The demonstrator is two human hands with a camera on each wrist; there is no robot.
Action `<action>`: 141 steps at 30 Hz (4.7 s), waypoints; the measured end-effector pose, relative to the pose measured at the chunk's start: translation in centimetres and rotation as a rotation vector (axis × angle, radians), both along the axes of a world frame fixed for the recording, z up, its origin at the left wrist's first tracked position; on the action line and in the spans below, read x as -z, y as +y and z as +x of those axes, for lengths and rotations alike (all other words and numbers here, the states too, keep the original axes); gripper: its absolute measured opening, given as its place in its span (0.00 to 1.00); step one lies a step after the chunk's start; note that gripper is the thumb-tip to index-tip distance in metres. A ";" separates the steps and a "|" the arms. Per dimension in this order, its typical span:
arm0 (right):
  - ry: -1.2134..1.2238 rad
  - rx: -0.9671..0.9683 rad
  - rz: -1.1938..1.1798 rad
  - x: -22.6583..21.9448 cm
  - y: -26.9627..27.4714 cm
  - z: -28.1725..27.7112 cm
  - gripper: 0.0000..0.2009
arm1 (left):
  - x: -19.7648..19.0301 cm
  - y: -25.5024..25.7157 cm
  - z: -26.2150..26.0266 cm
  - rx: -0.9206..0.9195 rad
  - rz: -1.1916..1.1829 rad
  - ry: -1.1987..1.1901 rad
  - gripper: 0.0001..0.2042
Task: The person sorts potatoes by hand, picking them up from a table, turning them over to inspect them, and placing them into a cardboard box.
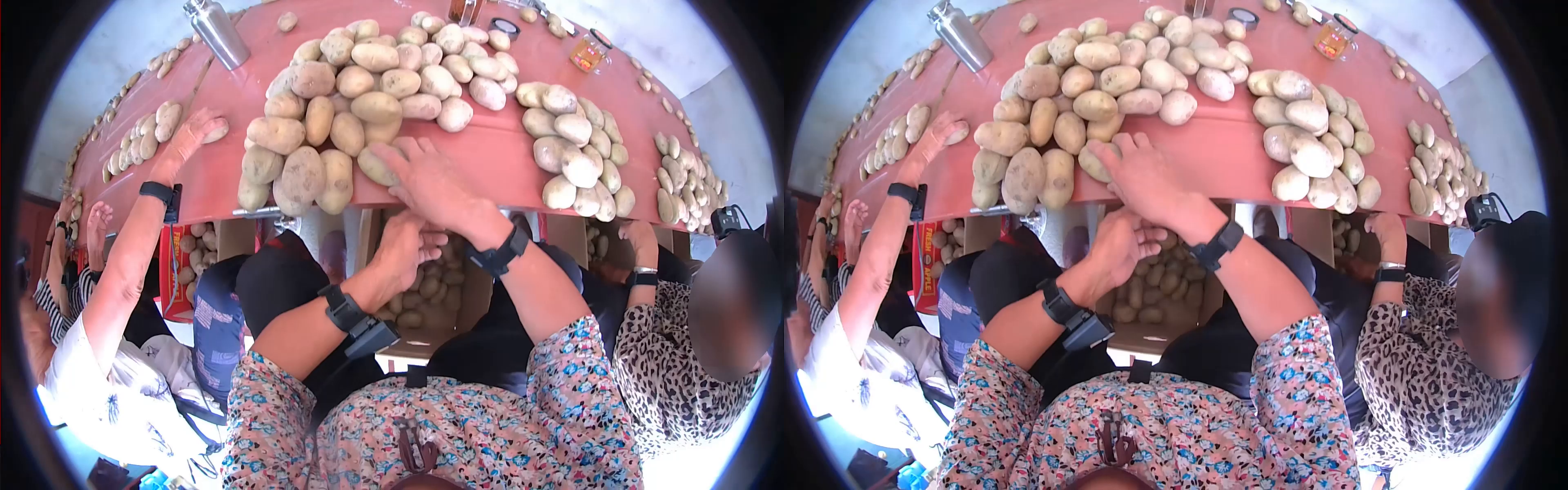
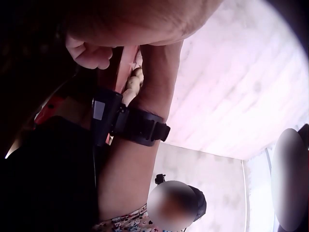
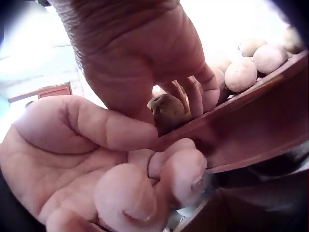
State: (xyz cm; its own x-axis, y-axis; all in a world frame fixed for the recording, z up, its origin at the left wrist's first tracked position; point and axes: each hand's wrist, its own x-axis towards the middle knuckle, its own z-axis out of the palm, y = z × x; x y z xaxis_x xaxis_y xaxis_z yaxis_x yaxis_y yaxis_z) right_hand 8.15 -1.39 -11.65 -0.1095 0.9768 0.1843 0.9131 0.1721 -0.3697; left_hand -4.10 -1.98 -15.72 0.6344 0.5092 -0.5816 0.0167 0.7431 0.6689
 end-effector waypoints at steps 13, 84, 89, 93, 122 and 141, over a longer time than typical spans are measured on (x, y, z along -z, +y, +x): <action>0.505 -0.155 -0.359 -3.2 -5.0 5.5 0.25 | -1.3 -1.0 -0.5 -0.179 -0.091 -0.383 0.29; 0.415 0.269 0.155 -1.6 0.2 4.0 0.08 | -2.6 2.9 -1.0 -0.233 -0.164 -0.471 0.18; 0.167 0.327 0.304 -2.1 1.7 3.8 0.16 | -2.4 3.0 -0.9 -0.256 -0.232 -0.495 0.15; -0.081 0.363 0.296 -1.2 3.4 3.1 0.21 | -2.4 3.1 -1.1 -0.232 -0.195 -0.514 0.16; 0.432 0.196 -0.159 -3.6 -0.1 4.0 0.17 | -2.2 2.6 -0.7 -0.019 -0.042 -0.286 0.19; 0.395 -0.138 -0.361 -3.7 -2.2 4.1 0.26 | -3.5 2.5 -1.9 0.005 -0.049 -0.192 0.20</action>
State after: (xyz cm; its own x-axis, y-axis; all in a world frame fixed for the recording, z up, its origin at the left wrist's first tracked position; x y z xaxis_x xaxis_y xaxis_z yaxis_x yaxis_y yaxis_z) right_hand 12.29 -3.63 -7.96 -0.2310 0.9671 -0.1064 0.6711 0.0792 -0.7372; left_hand -6.02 0.50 -12.20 0.7389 0.4795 -0.4734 -0.1039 0.7752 0.6231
